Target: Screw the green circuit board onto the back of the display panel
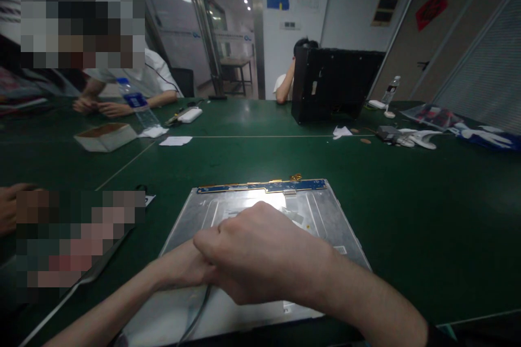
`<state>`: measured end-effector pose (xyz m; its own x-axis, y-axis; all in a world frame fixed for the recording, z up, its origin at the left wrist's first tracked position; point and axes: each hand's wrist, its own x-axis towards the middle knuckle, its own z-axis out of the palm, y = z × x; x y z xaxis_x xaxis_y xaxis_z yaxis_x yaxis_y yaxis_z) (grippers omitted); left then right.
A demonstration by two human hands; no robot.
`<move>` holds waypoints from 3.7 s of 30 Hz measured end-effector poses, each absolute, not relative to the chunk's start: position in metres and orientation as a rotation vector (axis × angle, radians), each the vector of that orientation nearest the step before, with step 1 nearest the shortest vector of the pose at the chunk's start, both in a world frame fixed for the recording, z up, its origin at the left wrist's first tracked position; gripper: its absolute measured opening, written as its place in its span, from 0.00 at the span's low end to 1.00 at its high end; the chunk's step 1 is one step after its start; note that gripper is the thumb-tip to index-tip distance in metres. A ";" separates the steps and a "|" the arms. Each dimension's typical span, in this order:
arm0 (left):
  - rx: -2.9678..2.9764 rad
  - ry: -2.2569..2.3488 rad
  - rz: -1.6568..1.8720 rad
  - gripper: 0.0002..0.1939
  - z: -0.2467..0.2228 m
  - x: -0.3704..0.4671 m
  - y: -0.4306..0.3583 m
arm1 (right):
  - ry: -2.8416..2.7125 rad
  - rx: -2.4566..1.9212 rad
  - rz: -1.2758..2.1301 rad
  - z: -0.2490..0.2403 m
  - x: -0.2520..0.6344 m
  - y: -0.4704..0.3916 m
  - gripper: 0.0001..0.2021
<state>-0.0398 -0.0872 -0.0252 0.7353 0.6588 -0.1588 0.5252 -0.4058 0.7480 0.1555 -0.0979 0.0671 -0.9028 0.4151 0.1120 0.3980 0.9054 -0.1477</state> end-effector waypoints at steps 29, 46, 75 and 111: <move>2.126 0.959 0.241 0.05 -0.020 -0.039 -0.088 | -2.936 -0.489 0.263 0.073 0.154 -0.101 0.12; 2.154 0.901 0.241 0.07 -0.020 -0.038 -0.087 | -2.952 -0.506 0.282 0.074 0.155 -0.101 0.13; 2.145 0.836 0.318 0.07 -0.023 -0.039 -0.088 | -2.907 -0.580 0.109 0.065 0.153 -0.099 0.08; 2.176 0.882 0.261 0.11 -0.023 -0.042 -0.086 | -2.933 -0.520 0.254 0.072 0.155 -0.100 0.12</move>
